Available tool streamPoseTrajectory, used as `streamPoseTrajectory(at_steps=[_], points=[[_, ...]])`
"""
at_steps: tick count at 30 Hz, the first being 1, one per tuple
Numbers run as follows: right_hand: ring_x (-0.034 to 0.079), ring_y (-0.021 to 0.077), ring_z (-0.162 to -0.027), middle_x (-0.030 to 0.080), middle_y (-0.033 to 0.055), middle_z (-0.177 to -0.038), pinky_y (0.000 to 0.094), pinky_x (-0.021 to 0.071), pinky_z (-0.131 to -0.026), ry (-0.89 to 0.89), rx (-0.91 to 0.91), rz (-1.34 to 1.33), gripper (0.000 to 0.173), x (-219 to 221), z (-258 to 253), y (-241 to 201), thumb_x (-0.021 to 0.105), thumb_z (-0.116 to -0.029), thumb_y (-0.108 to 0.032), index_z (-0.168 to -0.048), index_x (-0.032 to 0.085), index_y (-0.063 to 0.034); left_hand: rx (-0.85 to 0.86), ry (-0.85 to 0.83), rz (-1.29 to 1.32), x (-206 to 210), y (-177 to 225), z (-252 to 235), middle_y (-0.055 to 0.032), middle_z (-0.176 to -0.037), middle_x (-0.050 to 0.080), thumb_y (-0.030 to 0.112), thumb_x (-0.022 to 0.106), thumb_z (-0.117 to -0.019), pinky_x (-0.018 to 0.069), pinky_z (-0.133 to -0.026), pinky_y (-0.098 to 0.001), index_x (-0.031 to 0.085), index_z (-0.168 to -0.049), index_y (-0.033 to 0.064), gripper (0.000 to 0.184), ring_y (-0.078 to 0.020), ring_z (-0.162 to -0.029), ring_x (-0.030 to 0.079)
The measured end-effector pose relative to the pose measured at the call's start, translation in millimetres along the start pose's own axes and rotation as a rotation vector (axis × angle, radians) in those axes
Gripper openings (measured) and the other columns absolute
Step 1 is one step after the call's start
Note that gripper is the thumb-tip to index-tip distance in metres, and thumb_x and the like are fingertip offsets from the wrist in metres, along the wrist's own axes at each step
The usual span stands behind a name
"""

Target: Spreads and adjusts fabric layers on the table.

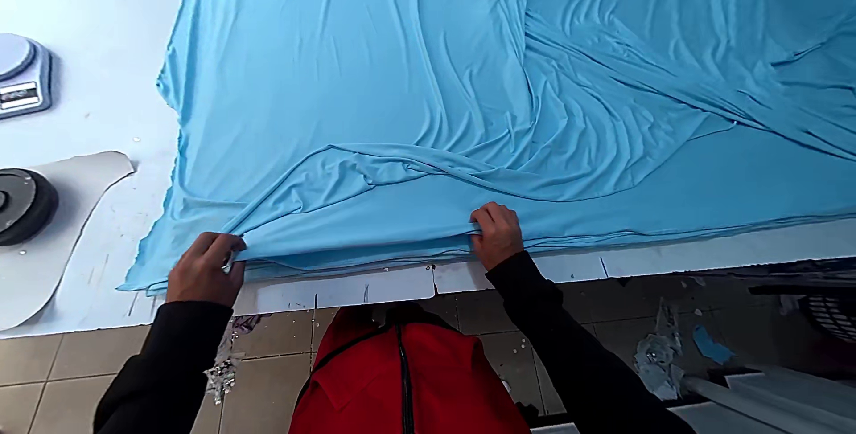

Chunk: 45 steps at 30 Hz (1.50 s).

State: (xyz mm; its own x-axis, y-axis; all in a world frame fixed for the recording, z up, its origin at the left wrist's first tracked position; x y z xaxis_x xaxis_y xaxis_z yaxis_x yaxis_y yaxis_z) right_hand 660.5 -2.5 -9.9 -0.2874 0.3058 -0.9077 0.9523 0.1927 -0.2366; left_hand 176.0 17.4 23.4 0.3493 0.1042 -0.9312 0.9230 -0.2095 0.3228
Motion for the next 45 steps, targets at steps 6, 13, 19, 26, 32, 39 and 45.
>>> streamPoseTrajectory(at_steps=[6,13,19,26,32,39,45], points=[[0.068,0.0306,-0.088,0.069,0.0125,-0.093,0.0473,0.0575,-0.076,-0.038,-0.132,-0.117,0.014,-18,37,15,0.065,-0.0805,0.001,-0.091,0.073,-0.0041,0.167,-0.138,0.137,30,-35,33,-0.0172,-0.094,0.073,0.001,0.067,-0.0816,0.0573,-0.076,-0.0604,0.076,-0.092,0.0013,0.013,-0.0366,-0.083,0.071],[0.068,0.0207,-0.088,0.07,0.0042,-0.089,0.0392,0.0587,-0.08,-0.112,-0.035,-0.203,0.01,-30,55,28,0.066,-0.0842,-0.01,-0.088,0.075,-0.0091,0.062,-0.696,0.175,-7,38,-9,-0.0298,-0.094,0.07,0.002,0.077,-0.0884,0.0549,-0.088,-0.0562,0.071,-0.097,-0.0129,0.018,-0.0414,-0.091,0.07],[0.067,0.0319,-0.099,0.071,0.0125,-0.104,0.0503,0.0566,-0.084,-0.139,0.241,0.014,0.02,-61,20,80,0.068,-0.0862,-0.006,-0.105,0.076,-0.0078,0.454,-0.286,0.347,55,110,-69,-0.0089,-0.077,0.069,0.039,0.08,-0.0773,0.0577,-0.064,-0.0517,0.073,-0.08,0.0044,0.035,-0.0274,-0.07,0.069],[0.062,0.0356,-0.114,0.07,0.0118,-0.114,0.0596,0.0483,-0.093,-0.437,0.491,0.142,0.023,-69,48,162,0.074,-0.0918,-0.014,-0.115,0.076,-0.0162,0.612,-0.539,0.325,153,185,-69,-0.0078,-0.089,0.072,0.05,0.085,-0.0768,0.0603,-0.07,-0.0515,0.075,-0.101,0.0097,0.048,-0.0271,-0.078,0.071],[0.069,0.0359,-0.108,0.074,0.0196,-0.106,0.0555,0.0511,-0.102,-0.574,0.365,-0.021,0.016,-89,74,199,0.064,-0.0953,-0.004,-0.103,0.077,0.0008,0.587,-0.855,0.348,125,210,-62,-0.0194,-0.094,0.073,0.03,0.079,-0.09,0.0568,-0.086,-0.0599,0.075,-0.097,0.0005,0.03,-0.0371,-0.091,0.072],[0.069,0.0382,-0.08,0.072,0.0202,-0.095,0.06,0.0557,-0.07,-0.167,0.253,-0.18,0.018,-79,-7,112,0.061,-0.0947,-0.011,-0.1,0.076,-0.0017,-0.275,-0.404,0.251,-17,25,-58,-0.0182,-0.105,0.074,0.027,0.065,-0.1021,0.0579,-0.09,-0.0537,0.072,-0.113,-0.0004,0.03,-0.0321,-0.094,0.073],[0.063,0.0465,-0.115,0.067,0.023,-0.126,0.0653,0.0501,-0.097,-0.162,0.166,-0.256,0.037,11,-118,-16,0.074,-0.0921,-0.016,-0.127,0.07,-0.0043,-0.766,-0.348,0.076,-51,-179,-23,-0.028,-0.121,0.069,0.045,0.069,-0.0976,0.0444,-0.105,-0.0672,0.059,-0.137,-0.0018,0.062,-0.0474,-0.119,0.064]])
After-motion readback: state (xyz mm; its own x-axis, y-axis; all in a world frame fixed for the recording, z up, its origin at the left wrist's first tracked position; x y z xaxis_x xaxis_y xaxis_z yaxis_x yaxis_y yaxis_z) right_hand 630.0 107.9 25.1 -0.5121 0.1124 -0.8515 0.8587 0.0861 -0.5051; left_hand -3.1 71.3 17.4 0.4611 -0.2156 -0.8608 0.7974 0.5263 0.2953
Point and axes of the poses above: each hand's wrist, its own z-axis away from the middle knuckle, its own x-axis out of the palm, y = z × x, the point moved 4 cm from there along -z, towards the middle knuckle
